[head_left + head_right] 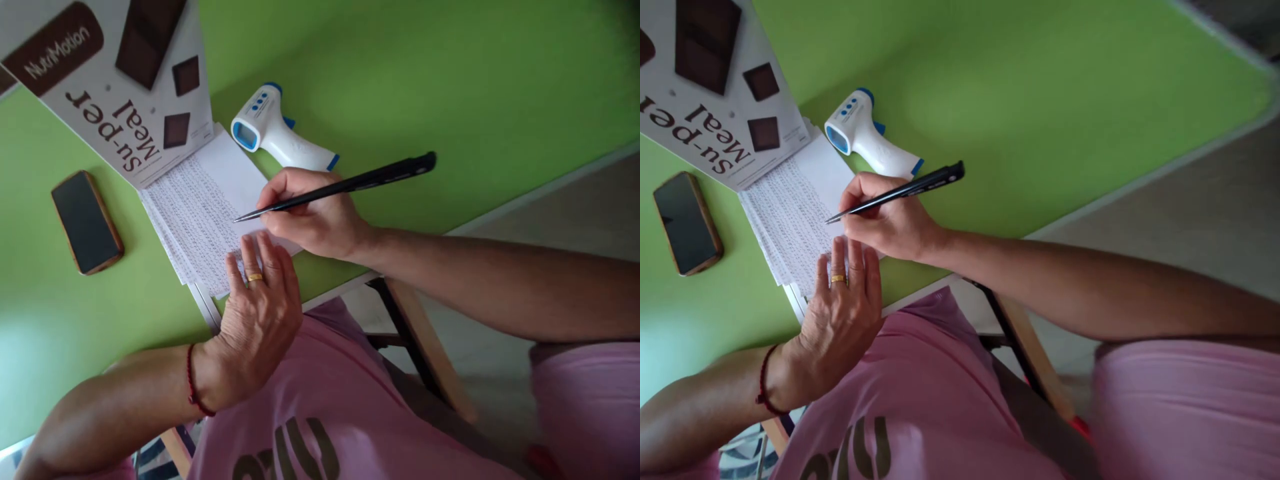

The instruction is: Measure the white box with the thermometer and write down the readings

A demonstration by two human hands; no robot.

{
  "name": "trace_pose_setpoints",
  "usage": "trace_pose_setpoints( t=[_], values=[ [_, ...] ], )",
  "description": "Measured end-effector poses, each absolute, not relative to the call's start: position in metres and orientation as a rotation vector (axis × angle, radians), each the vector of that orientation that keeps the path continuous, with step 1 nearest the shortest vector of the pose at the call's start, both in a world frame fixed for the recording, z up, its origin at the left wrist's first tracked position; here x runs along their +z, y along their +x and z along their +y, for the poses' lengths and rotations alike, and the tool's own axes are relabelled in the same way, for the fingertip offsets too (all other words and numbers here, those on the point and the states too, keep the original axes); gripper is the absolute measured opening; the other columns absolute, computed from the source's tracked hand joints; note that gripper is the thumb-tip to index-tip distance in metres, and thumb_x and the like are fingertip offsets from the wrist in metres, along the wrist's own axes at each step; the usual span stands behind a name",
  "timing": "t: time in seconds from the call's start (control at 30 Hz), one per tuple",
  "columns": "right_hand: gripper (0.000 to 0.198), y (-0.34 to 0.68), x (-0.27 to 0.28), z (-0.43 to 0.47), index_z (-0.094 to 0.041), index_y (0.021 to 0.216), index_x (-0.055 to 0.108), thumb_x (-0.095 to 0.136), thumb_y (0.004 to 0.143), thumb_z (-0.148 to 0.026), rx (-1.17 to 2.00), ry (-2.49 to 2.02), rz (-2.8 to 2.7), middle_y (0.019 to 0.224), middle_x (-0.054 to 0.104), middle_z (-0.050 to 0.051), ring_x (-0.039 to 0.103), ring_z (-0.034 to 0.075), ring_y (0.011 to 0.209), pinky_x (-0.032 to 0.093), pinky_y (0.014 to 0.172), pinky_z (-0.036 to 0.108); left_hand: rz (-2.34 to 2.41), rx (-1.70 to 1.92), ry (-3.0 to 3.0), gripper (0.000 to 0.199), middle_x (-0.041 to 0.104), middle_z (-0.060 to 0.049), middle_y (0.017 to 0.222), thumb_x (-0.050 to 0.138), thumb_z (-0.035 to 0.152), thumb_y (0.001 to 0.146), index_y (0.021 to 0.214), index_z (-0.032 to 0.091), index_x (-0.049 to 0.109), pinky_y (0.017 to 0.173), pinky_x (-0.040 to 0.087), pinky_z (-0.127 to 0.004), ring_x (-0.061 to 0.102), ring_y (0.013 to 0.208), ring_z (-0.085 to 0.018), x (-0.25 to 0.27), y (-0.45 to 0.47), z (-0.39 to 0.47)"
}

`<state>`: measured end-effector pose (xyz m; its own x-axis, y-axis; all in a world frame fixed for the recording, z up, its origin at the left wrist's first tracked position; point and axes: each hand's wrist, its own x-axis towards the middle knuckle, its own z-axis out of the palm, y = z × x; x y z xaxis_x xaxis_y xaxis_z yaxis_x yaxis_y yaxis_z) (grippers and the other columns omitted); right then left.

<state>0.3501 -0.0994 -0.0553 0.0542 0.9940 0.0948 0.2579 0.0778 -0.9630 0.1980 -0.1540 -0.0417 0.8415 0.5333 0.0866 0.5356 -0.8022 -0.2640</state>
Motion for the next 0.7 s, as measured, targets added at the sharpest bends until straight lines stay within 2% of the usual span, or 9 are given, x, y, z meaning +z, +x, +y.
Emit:
trace_pose_setpoints(
  t=[0.2, 0.4, 0.7],
  values=[
    [0.018, 0.346, -0.059, -0.102, -0.029, 0.063, 0.049, 0.065, 0.072, -0.03, 0.825, -1.516, -1.496, 0.061, 0.057, -0.001, 0.052, 0.016, 0.057, 0.051, 0.058, 0.035, -0.844, 0.031, -2.779, 0.049, 0.056, -0.031, 0.135, 0.036, 0.006, 0.091, 0.135, -0.007, 0.054, 0.095, 0.057, -0.053, 0.057, 0.125, -0.042, -0.043, 0.198, -0.157],
    [0.015, 0.345, -0.066, -0.108, -0.028, 0.066, 0.049, 0.055, 0.078, -0.033, 0.655, -1.462, -1.625, 0.058, 0.059, -0.002, 0.053, 0.015, 0.054, 0.048, 0.055, 0.032, -0.9, -0.007, -2.765, 0.049, 0.059, -0.027, 0.134, 0.033, 0.007, 0.091, 0.133, -0.002, 0.058, 0.094, 0.058, -0.051, 0.06, 0.122, -0.04, -0.045, 0.198, -0.16],
    [0.017, 0.343, -0.067, -0.112, -0.028, 0.064, 0.054, 0.06, 0.076, -0.038, 0.625, -1.562, -1.615, 0.061, 0.06, 0.0, 0.057, 0.017, 0.059, 0.05, 0.059, 0.033, -0.887, -0.016, -2.745, 0.05, 0.061, -0.026, 0.132, 0.031, 0.008, 0.091, 0.13, -0.001, 0.061, 0.093, 0.059, -0.048, 0.062, 0.121, -0.037, -0.045, 0.197, -0.161]
  ],
)
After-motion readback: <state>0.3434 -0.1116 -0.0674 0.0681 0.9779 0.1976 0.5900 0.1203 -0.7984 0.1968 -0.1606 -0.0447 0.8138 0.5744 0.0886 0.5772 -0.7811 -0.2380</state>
